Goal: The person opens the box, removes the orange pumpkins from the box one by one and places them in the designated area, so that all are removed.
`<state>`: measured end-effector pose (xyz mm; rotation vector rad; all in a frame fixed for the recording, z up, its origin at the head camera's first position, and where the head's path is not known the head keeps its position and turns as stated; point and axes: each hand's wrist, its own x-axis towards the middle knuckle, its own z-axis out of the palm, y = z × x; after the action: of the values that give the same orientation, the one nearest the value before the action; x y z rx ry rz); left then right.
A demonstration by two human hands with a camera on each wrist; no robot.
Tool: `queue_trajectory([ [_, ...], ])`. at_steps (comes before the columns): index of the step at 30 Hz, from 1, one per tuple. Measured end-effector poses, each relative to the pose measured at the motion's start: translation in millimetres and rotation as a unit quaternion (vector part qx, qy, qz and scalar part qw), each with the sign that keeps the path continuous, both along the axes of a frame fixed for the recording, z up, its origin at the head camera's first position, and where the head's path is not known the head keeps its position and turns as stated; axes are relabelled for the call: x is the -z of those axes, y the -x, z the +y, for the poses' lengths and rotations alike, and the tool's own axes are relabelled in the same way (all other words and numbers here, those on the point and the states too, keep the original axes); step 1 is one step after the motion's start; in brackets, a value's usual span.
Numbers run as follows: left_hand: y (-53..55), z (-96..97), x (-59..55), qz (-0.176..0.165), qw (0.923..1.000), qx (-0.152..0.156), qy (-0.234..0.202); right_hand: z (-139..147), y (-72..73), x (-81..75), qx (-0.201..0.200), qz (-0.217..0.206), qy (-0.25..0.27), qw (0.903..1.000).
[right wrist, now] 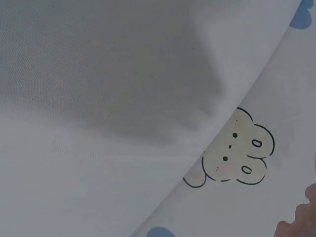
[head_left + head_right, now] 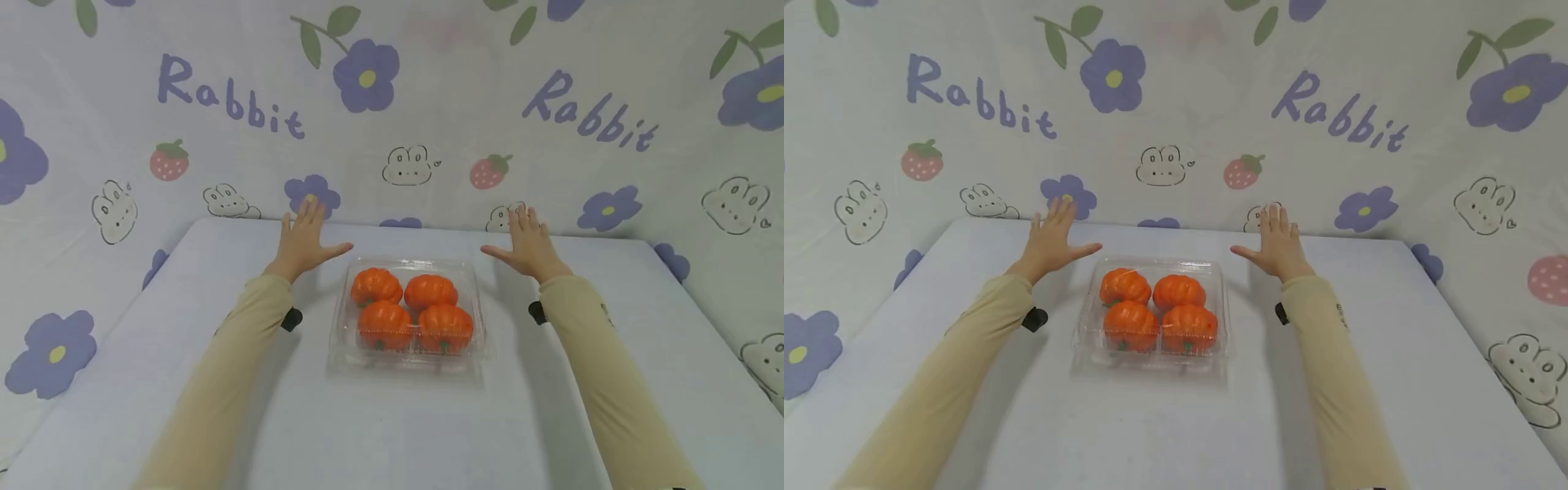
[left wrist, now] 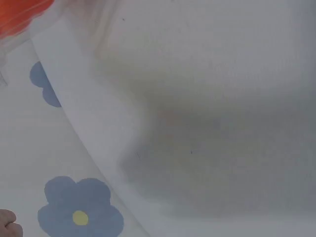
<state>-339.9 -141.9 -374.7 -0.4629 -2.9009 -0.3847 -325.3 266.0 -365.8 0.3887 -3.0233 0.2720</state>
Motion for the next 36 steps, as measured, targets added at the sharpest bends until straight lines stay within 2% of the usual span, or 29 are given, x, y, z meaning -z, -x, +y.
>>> queue_trajectory([
  [2, -2.4, -0.1, 0.2, -0.001, 0.9997, 0.010, -0.022, 2.0, -1.3, -0.5, -0.004, 0.003, 0.009, 1.0000],
  [5, -7.5, -0.2, 2.3, -0.008, 0.9961, 0.036, -0.080, 2.9, -5.7, -1.2, -0.012, -0.005, 0.039, 0.9991],
  [10, -22.3, 1.8, 5.4, -0.010, 0.9805, 0.104, -0.167, -1.9, -19.7, -0.2, -0.030, -0.003, 0.088, 0.9957],
  [13, -31.8, 3.3, 6.8, 0.019, 0.9710, 0.144, -0.190, -6.7, -29.1, 0.1, -0.044, 0.012, 0.112, 0.9927],
  [16, -40.0, 4.9, 7.9, 0.054, 0.9613, 0.177, -0.204, -8.9, -36.9, 0.8, -0.037, 0.007, 0.159, 0.9866],
  [19, -45.9, 7.2, 7.4, 0.068, 0.9547, 0.197, -0.213, -6.1, -43.5, 2.9, -0.019, -0.004, 0.197, 0.9802],
  [25, -56.6, 9.6, 5.1, 0.055, 0.9409, 0.207, -0.262, 0.3, -60.4, 8.4, -0.005, -0.012, 0.239, 0.9710],
  [26, -59.6, 9.6, 5.2, 0.048, 0.9358, 0.209, -0.280, 0.2, -63.2, 10.3, -0.006, -0.006, 0.247, 0.9689],
  [28, -67.4, 9.2, 4.9, 0.029, 0.9228, 0.210, -0.321, -0.2, -69.1, 15.4, -0.017, 0.018, 0.284, 0.9584],
  [30, -78.3, 9.1, 2.2, 0.005, 0.9070, 0.209, -0.366, -2.9, -77.5, 18.5, -0.039, 0.052, 0.331, 0.9412],
  [32, -92.5, 10.5, -4.0, -0.019, 0.8897, 0.206, -0.407, -7.8, -88.8, 17.0, -0.062, 0.080, 0.381, 0.9190],
  [34, -103.7, 12.6, -5.1, -0.028, 0.8670, 0.216, -0.448, -11.5, -100.1, 14.4, -0.085, 0.092, 0.418, 0.8997],
  [36, -114.1, 17.1, -2.5, -0.036, 0.8365, 0.236, -0.493, -15.0, -111.2, 9.4, -0.097, 0.086, 0.445, 0.8861],
])
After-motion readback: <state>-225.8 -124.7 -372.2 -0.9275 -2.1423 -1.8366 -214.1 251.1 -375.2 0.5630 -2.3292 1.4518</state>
